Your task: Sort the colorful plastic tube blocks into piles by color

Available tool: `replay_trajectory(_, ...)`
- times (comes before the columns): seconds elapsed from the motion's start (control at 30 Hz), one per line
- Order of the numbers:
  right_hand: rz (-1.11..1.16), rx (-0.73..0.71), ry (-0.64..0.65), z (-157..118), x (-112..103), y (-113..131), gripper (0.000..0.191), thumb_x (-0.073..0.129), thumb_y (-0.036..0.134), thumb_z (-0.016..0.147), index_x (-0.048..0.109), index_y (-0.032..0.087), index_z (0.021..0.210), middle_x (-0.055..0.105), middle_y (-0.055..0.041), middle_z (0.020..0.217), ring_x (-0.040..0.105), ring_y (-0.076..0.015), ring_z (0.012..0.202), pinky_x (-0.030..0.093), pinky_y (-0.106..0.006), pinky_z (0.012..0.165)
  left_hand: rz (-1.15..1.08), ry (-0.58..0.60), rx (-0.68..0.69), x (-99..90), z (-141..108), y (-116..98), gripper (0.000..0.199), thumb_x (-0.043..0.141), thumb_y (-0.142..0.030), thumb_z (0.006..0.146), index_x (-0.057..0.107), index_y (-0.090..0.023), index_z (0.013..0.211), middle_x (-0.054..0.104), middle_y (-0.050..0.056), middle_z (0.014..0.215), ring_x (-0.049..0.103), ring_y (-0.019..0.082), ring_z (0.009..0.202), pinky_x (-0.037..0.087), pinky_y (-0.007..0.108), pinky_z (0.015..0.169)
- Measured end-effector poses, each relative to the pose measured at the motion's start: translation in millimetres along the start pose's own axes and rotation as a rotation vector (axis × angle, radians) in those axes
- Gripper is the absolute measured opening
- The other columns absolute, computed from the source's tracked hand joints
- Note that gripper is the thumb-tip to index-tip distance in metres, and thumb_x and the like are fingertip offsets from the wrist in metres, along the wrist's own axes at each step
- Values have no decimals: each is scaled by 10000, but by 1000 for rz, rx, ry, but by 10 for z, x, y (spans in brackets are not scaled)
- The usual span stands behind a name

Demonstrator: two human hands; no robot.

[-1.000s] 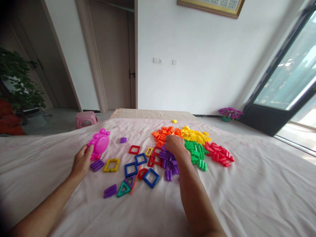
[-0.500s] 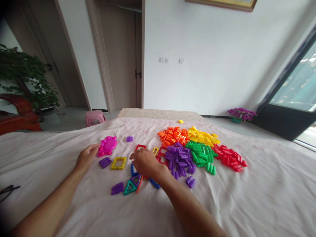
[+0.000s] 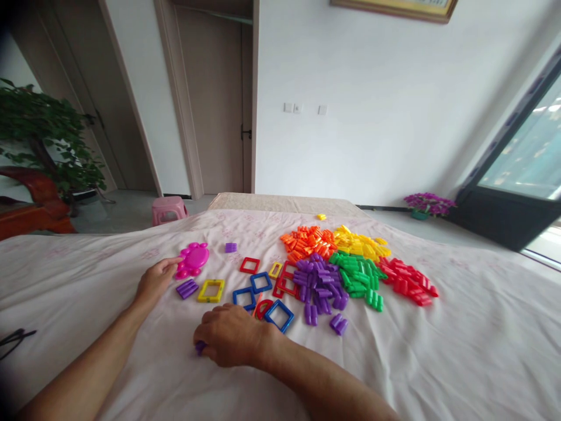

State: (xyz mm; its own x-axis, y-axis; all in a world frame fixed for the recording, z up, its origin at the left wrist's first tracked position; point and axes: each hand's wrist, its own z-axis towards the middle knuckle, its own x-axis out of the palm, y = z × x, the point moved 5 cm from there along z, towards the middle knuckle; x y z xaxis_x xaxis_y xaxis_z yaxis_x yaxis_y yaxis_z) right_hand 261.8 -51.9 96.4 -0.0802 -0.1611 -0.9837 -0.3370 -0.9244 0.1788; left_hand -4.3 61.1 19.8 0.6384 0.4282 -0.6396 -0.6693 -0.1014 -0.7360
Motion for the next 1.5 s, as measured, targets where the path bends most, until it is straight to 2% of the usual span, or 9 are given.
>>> replay_trajectory(0.13,0,52,-20,-3,-71,-97,166,572,258,922,685,206,1032,706,-43,999,645,-177,917,445,-275,818,45,-7,0,8,20,13,398,485,-406,859,712,-237,1138,746,87,1151,675,257,1061,492,321,849)
replay_trajectory(0.3,-62,357,-104,-172,-463,-510,219,519,248,959,677,191,1100,713,-86,1087,660,-207,1008,452,-279,821,108,0,1,12,34,-7,398,483,-398,858,720,-246,1138,752,85,1129,679,270,1038,489,337,821)
replay_trajectory(0.43,-148,609,0,-489,-701,-850,250,497,179,933,711,167,1061,725,-124,1077,675,-252,1031,474,-312,826,141,24,-5,9,18,-33,402,479,-402,860,718,-251,1146,748,84,1140,684,268,1022,489,338,811)
replay_trajectory(0.57,-197,812,126,-837,-785,-1151,287,500,110,876,741,144,1029,735,-154,1055,688,-279,1021,495,-346,829,137,12,21,-4,2,-72,382,484,-392,854,731,-252,1111,749,77,1141,686,262,1027,497,331,820)
replay_trajectory(0.67,-221,909,106,-987,-848,-1278,273,503,156,903,741,133,1037,732,-172,1071,686,-284,1038,500,-356,836,144,-2,39,-5,0,-92,371,490,-382,847,738,-249,1089,755,77,1123,690,260,1009,507,330,820)
replay_trajectory(0.8,-201,835,48,-928,-878,-1203,275,495,209,933,737,163,1055,739,-144,1068,688,-272,1039,498,-333,829,152,4,91,32,6,-107,382,477,-374,858,722,-220,1107,738,90,1157,675,248,1044,496,329,897)
replay_trajectory(0.97,-138,663,79,-665,-725,-966,300,533,207,903,725,198,1133,744,-112,1092,689,-274,1042,499,-330,835,200,-4,168,71,2,-123,371,471,-383,869,722,-215,1084,720,100,1173,646,247,1114,464,326,985)
replay_trajectory(1.27,-157,421,17,-265,-394,-728,241,515,180,925,701,184,1077,727,-110,1070,675,-255,1038,483,-342,876,259,16,198,94,-34,-157,338,494,-331,853,729,-237,1077,719,79,1150,663,219,1050,483,287,922)
replay_trajectory(1.5,-123,256,-98,-81,-232,-551,213,534,156,912,684,164,1063,689,-99,1079,633,-215,1028,468,-319,907,256,76,258,131,-72,-246,291,475,-265,841,745,-236,944,737,65,1067,667,207,985,478,280,884)
